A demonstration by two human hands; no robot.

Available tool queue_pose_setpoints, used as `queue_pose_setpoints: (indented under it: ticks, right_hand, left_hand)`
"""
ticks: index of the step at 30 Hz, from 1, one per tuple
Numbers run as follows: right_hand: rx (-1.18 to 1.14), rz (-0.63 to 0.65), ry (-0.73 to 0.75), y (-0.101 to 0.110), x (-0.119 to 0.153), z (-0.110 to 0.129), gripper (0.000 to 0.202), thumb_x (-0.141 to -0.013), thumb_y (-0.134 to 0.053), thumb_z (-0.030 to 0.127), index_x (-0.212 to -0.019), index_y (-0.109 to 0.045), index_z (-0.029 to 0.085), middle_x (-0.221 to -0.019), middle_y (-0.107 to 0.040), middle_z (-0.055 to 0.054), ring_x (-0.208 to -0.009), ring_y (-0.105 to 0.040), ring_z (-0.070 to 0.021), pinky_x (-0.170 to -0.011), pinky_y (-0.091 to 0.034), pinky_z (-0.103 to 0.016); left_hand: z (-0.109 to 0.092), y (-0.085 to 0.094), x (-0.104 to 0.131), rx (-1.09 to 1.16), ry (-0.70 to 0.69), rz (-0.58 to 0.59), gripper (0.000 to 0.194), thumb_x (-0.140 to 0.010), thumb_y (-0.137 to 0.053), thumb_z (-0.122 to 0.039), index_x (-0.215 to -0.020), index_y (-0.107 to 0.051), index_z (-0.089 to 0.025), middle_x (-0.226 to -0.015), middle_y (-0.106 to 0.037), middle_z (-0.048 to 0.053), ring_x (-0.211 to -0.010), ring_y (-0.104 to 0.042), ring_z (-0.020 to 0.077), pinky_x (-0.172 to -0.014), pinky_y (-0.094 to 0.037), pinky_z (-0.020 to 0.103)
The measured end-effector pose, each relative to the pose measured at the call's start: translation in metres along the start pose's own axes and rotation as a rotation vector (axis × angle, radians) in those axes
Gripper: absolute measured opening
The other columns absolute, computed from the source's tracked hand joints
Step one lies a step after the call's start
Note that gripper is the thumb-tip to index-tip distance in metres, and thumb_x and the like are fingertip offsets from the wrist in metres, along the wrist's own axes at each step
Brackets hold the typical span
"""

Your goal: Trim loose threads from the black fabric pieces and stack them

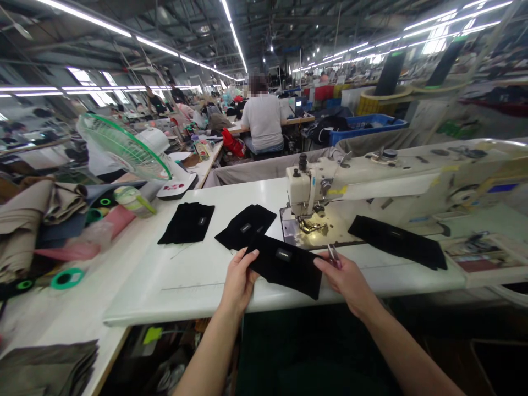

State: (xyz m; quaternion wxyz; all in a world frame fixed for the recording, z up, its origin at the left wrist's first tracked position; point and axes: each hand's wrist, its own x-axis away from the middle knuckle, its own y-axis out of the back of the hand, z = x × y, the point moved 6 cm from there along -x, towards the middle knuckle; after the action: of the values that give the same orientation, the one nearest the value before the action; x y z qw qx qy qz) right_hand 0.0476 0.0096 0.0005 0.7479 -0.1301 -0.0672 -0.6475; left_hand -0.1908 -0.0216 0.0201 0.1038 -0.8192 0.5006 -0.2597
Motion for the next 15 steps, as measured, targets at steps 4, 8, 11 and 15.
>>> queue_pose_setpoints:
  ticks: [4, 8, 11, 15]
  right_hand:
    - [-0.044, 0.018, 0.004, 0.001, 0.0, 0.001, 0.047, -0.067, -0.077, 0.057, -0.089, -0.062, 0.018, -0.048, -0.028, 0.012, -0.041, -0.02, -0.0051, -0.04, -0.013, -0.022]
    - [-0.043, 0.011, 0.018, 0.006, 0.0, 0.003, 0.046, -0.069, -0.075, 0.057, -0.09, -0.063, 0.018, -0.047, -0.029, 0.012, -0.039, -0.022, -0.0057, -0.04, -0.014, -0.023]
    - [0.058, -0.049, 0.063, 0.012, -0.002, 0.007, 0.043, -0.069, -0.075, 0.052, -0.092, -0.068, 0.017, -0.048, -0.042, 0.009, -0.041, -0.032, -0.008, -0.041, -0.023, -0.024]
    - [0.208, -0.098, 0.173, 0.018, -0.004, 0.017, 0.032, -0.071, -0.074, 0.045, -0.087, -0.072, 0.017, -0.07, -0.065, -0.001, -0.061, -0.056, -0.0156, -0.058, -0.043, -0.028]
  left_hand:
    - [0.002, 0.0, 0.002, -0.016, 0.007, 0.022, 0.018, -0.067, -0.077, -0.015, -0.081, -0.066, -0.014, -0.075, -0.07, 0.002, -0.063, -0.066, 0.0131, -0.053, -0.059, 0.021]
    - [0.003, 0.003, 0.004, -0.044, 0.009, 0.029, 0.019, -0.067, -0.077, -0.018, -0.082, -0.067, -0.013, -0.075, -0.069, 0.002, -0.064, -0.065, 0.0125, -0.054, -0.059, 0.021]
    - [0.001, 0.004, 0.007, -0.077, 0.001, 0.016, 0.019, -0.066, -0.077, -0.019, -0.082, -0.067, -0.013, -0.074, -0.068, 0.002, -0.064, -0.065, 0.0125, -0.055, -0.059, 0.022]
    - [-0.001, 0.006, 0.007, -0.113, -0.007, -0.014, 0.02, -0.063, -0.078, -0.019, -0.079, -0.067, -0.014, -0.072, -0.067, 0.0, -0.061, -0.063, 0.0116, -0.051, -0.055, 0.02]
